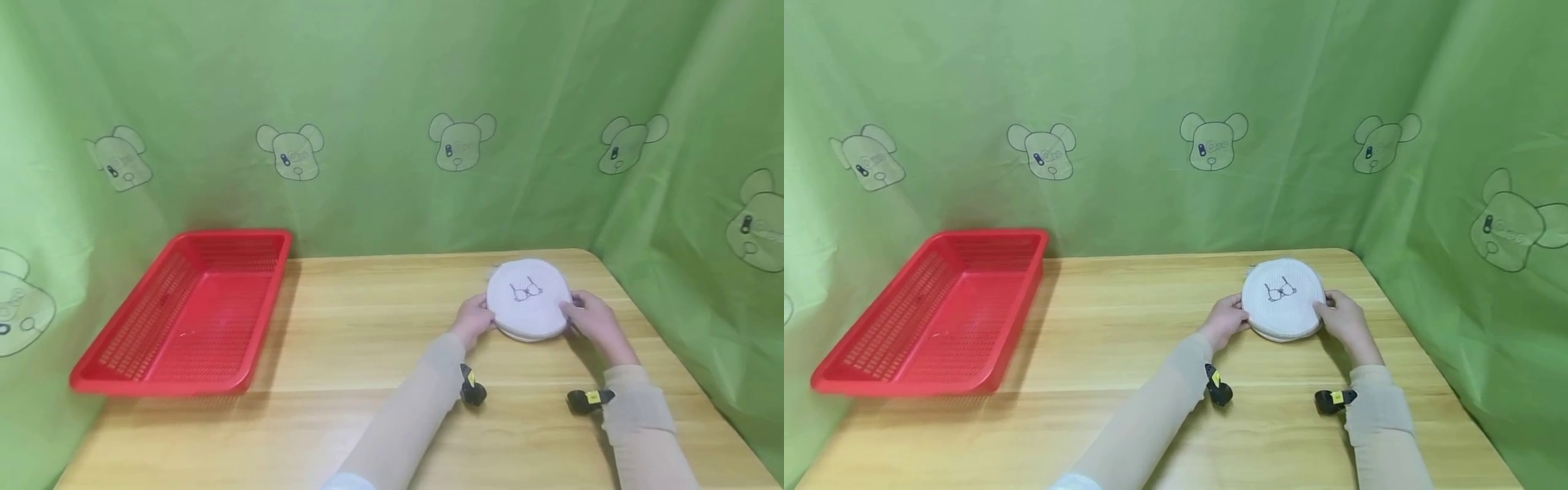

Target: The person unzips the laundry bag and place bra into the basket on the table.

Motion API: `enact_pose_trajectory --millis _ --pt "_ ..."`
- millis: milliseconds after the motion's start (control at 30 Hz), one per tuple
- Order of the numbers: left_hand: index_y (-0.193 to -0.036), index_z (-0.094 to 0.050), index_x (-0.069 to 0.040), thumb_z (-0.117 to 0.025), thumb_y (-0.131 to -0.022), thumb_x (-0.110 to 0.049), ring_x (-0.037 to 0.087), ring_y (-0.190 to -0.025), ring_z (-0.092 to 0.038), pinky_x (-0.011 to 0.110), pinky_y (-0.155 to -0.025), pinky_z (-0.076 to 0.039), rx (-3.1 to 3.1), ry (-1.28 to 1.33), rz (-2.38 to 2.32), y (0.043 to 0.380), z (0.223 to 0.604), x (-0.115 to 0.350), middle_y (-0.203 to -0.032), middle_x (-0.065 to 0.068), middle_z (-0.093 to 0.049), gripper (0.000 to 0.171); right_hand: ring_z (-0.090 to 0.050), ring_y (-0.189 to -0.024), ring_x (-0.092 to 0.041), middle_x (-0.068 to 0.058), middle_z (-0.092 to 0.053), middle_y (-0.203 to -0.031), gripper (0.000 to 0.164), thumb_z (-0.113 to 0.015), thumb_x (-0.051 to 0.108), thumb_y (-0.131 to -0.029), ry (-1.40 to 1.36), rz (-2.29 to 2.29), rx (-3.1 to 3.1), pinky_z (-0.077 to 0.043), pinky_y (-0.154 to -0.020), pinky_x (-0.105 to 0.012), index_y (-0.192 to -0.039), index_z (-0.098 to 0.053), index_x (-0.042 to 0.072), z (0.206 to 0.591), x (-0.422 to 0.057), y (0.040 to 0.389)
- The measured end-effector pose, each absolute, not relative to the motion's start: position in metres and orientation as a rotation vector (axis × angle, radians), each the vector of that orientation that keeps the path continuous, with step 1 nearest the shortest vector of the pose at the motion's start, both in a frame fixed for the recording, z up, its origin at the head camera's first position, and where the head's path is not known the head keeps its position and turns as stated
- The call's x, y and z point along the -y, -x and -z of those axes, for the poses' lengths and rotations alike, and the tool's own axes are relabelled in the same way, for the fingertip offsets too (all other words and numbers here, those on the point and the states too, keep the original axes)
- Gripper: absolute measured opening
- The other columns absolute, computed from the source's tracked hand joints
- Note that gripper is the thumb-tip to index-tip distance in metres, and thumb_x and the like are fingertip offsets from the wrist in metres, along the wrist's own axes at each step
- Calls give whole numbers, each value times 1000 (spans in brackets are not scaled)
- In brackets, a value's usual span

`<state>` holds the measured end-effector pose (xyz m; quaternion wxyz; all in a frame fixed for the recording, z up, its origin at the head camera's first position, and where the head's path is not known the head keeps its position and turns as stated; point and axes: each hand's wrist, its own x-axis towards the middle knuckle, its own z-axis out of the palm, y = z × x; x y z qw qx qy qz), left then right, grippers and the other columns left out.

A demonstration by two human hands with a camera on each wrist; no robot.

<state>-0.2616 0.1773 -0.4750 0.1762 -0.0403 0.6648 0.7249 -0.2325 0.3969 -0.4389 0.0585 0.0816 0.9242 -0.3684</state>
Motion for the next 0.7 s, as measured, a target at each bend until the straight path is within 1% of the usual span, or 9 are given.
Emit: enact_pose_trajectory --millis 167,400,700 --pt "-136 -55 -8 -51 -83 11 22 -99 -68 31 -86 -57 -1909 123 -2021 258 472 -165 -126 11 -66 57 -39 -126 -56 -42 -36 -140 64 -38 35 -104 -212 1113 -2816 -31 -105 -66 -141 -30 -15 438 -389 230" --pt "-139 -50 -3 -50 -88 5 29 -112 -65 36 -93 -56 -1827 20 -2026 257 476 -134 -136 16 -59 52 -38 -128 -56 -42 -37 -140 63 -38 35 -104 -190 1102 -2802 -30 -107 -65 -140 -33 -16 438 -369 230" --pt "-139 -50 -2 -51 -88 4 25 -106 -66 32 -91 -56 -1781 8 -2029 260 473 -93 -134 17 -60 52 -42 -127 -53 -39 -41 -139 58 -42 31 -103 -144 1138 -2791 -33 -108 -62 -138 -37 -14 437 -334 232"
